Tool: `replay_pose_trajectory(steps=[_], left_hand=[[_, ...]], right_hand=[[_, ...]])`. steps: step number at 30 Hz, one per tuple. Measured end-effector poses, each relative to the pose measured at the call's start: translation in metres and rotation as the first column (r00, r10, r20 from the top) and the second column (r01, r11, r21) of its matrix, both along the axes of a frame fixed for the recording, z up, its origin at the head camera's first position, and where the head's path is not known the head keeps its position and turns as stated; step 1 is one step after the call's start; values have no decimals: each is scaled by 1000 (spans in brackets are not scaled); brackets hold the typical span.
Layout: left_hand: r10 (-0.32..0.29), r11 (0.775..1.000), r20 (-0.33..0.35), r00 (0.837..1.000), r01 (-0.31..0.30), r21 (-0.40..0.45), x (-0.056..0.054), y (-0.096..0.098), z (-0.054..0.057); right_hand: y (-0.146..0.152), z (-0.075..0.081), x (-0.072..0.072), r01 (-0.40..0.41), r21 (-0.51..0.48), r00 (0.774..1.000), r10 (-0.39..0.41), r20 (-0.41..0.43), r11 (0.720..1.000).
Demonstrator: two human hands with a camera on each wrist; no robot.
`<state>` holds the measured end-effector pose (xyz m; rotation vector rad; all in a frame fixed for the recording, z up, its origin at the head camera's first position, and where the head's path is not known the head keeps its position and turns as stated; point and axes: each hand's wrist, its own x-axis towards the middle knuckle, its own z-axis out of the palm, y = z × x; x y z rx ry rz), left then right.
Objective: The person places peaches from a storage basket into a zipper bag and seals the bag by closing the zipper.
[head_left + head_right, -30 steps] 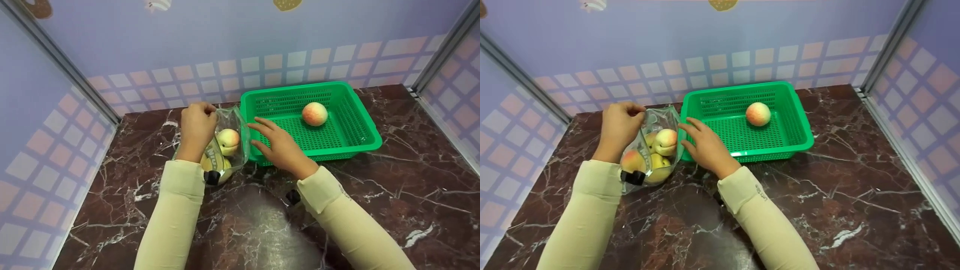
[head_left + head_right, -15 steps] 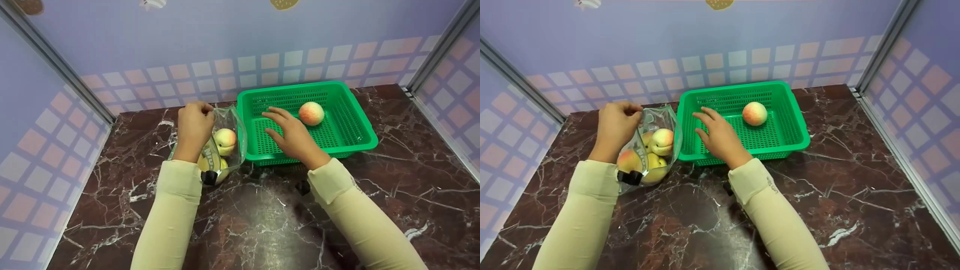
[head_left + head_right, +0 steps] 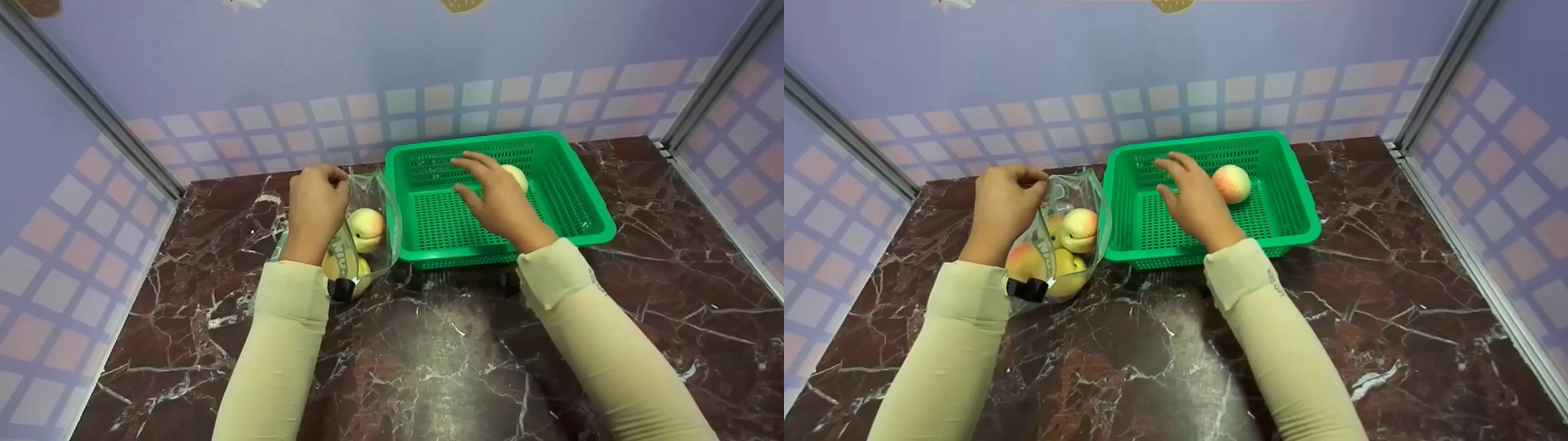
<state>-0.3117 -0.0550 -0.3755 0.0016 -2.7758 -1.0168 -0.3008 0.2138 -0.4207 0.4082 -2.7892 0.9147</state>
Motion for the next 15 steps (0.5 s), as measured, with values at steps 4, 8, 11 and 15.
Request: replay_pose_trajectory(steps=[4,8,11,15], left_hand=[[-4,1000,-1,1000,4,1,1,0,0],[-13,1000,0,1000,13,17,1,0,0],[-16,1000,-1,1000,16,25,1,0,0],[-13,1000,-11,1000,13,27,2,-1,-1]], right_hand=[[6,2,-6,22,5,1000,-22,-10,1000],[12,2,-11,46,-4,999,-46,3,999],[17,3,-14,66,-20,997,-65,32,998],[23,5,-20,99,-80,989,-90,119,992]])
